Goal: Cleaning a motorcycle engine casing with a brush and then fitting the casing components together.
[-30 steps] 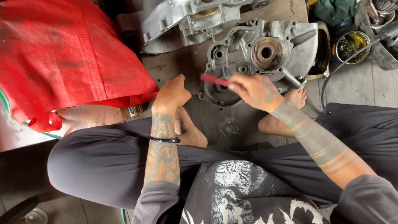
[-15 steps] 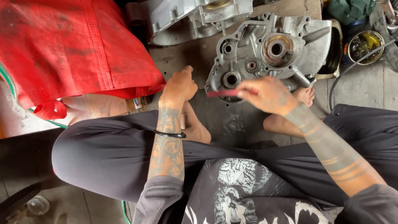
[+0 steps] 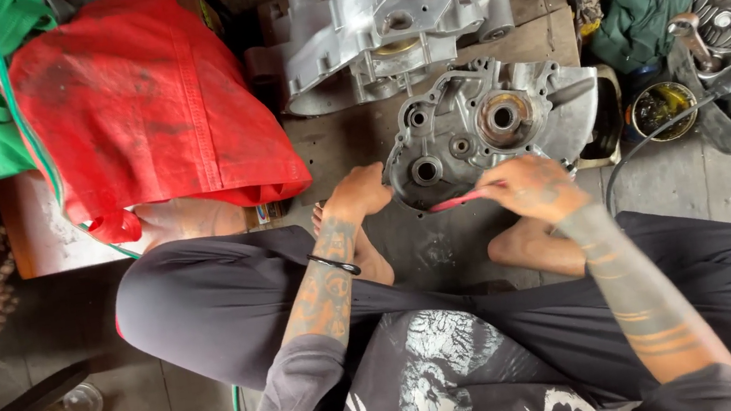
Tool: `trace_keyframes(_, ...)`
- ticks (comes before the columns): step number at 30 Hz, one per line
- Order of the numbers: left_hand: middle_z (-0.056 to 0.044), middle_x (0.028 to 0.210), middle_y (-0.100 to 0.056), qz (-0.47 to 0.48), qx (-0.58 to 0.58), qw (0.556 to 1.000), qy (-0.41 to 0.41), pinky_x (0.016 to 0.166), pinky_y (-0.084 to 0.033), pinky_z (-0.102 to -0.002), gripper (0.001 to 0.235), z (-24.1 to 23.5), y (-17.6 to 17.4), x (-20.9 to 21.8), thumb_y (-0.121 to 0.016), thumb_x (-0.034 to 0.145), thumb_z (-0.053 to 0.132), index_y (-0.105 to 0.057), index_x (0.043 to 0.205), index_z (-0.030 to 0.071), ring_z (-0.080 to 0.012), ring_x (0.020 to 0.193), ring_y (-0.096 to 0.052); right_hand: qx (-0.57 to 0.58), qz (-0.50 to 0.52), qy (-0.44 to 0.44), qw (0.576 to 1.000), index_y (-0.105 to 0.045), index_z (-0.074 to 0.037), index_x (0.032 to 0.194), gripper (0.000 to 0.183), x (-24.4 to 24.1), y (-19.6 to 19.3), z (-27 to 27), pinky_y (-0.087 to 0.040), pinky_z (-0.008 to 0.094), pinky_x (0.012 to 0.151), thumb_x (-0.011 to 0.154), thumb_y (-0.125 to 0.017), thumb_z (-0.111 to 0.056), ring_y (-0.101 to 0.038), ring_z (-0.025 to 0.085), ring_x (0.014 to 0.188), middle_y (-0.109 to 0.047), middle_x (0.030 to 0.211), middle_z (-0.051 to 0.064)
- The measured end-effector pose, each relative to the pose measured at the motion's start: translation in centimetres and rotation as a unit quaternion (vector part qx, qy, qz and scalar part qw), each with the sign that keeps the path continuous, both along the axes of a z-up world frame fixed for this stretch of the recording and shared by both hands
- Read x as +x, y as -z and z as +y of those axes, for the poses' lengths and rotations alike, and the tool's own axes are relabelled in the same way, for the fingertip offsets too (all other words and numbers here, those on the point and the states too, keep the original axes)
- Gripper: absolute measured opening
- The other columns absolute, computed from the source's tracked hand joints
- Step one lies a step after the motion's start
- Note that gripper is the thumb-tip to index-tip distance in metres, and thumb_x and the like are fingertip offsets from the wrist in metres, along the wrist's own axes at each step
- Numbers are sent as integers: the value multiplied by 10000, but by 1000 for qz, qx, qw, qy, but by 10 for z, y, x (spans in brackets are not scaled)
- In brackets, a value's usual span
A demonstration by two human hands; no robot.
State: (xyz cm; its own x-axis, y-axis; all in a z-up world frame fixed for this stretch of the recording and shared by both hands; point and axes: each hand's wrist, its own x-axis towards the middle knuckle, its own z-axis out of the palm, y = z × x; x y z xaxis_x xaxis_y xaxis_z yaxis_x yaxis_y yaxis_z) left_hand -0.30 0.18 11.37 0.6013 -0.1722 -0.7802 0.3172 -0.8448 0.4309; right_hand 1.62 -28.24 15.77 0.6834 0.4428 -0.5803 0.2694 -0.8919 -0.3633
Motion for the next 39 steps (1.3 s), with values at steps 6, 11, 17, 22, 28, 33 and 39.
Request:
trace_keyframes(6, -338, 1495, -488, -8, -13, 999, 30, 1056, -507, -597, 652, 0, 8, 1, -561, 1016, 272, -393, 1533, -88, -483, 1353, -520, -76, -274, 64, 957, -775, -416, 1017, 111, -9, 26, -81, -592, 396, 811, 951, -694, -453, -727, 225, 876, -689, 820, -44)
trace_keyframes(11, -341, 1525, -452, 9, -9, 1000, 24, 1063, -503, -600, 660, -1, 8, 3, -545, 1019, 263, -358, 1553, -76, -480, 1370, -504, -66, -157, 115, 979, -772, -367, 1021, 190, -21, 30, -66, -598, 441, 808, 963, -629, -478, -742, 301, 907, -752, 851, 25)
trace_keyframes(17, -109, 1122, -731, -40, 9, 998, -37, 826, -550, -431, 306, 3, 47, -6, -607, 896, 242, -645, 1143, 66, -321, 955, -691, 74, -352, 123, 925, -786, -98, 937, 104, -18, 6, -96, -503, 386, 699, 902, -758, -192, -644, 269, 734, -733, 861, 84)
trace_keyframes(22, -93, 1097, -718, -9, 12, 999, -49, 758, -553, -398, 308, 2, 40, -3, -621, 899, 241, -643, 1156, 74, -271, 866, -678, -36, -370, 146, 917, -791, -188, 959, 84, -17, 31, -159, -478, 347, 675, 939, -798, -269, -641, 207, 728, -726, 859, -2)
trace_keyframes(28, -123, 1049, -747, -43, 15, 999, -26, 787, -557, -443, 274, 0, 49, 3, -627, 838, 172, -673, 1083, 55, -344, 896, -693, 77, -329, 174, 925, -784, -102, 968, 105, -22, 16, -139, -462, 355, 647, 887, -810, -163, -613, 229, 691, -706, 810, 59)
trace_keyframes(33, -123, 1012, -758, -38, 6, 999, -26, 745, -551, -433, 263, 1, 45, 2, -590, 827, 147, -679, 1054, 48, -338, 843, -702, -99, -453, 203, 862, -802, -206, 1007, 179, -27, 55, -211, -439, 293, 546, 998, -888, -362, -604, 143, 602, -703, 778, -37)
trace_keyframes(39, -88, 962, -729, 12, -1, 998, -60, 656, -551, -375, 226, 0, 34, 9, -653, 847, 151, -655, 1053, 58, -255, 717, -651, 133, -268, 228, 927, -769, -36, 998, 143, -24, 38, -167, -498, 364, 699, 872, -770, -103, -626, 252, 776, -712, 851, 104)
